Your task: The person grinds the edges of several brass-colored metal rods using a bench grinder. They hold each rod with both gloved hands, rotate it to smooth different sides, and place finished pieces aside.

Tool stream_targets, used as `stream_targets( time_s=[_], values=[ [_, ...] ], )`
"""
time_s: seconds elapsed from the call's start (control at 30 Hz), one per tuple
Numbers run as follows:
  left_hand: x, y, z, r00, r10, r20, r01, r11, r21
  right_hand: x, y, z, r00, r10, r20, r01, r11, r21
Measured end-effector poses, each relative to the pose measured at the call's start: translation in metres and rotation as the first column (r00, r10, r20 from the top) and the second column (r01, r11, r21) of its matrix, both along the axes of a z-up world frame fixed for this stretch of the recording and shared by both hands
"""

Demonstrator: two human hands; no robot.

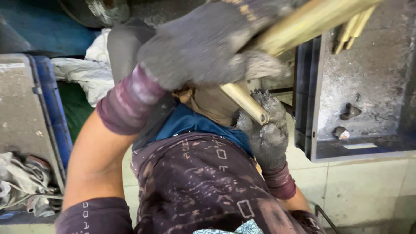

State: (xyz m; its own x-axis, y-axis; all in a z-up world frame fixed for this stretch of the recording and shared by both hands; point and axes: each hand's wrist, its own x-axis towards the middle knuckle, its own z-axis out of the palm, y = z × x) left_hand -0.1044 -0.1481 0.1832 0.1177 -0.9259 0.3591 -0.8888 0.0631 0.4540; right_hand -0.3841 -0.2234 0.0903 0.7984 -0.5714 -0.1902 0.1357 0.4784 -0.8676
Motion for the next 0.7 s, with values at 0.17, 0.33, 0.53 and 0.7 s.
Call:
stream_targets(
  time_s=[0.17, 0.33, 0.53, 0.7],
  values=[
    [-0.010, -0.044, -0.016, 0.976, -0.003, -0.220, 0.053, 0.974, 0.222, 0.004, 0.005, 0.031, 0.898, -0.252, -0.360, -0.324, 0.173, -0.930],
    [-0.016, -0.075, -0.030, 0.880, -0.196, -0.433, 0.191, 0.980, -0.057, 0.007, 0.009, 0.046, 0.880, -0.051, -0.473, -0.124, 0.935, -0.332],
    [-0.016, -0.078, -0.034, 0.975, -0.181, -0.127, 0.186, 0.982, 0.027, 0.009, -0.001, 0.045, 0.921, -0.181, -0.345, -0.275, 0.326, -0.905],
    [-0.001, -0.013, -0.034, 0.979, -0.147, -0.140, 0.193, 0.888, 0.417, 0.025, -0.036, 0.043, 0.910, -0.163, -0.381, -0.375, 0.066, -0.925]
  ],
)
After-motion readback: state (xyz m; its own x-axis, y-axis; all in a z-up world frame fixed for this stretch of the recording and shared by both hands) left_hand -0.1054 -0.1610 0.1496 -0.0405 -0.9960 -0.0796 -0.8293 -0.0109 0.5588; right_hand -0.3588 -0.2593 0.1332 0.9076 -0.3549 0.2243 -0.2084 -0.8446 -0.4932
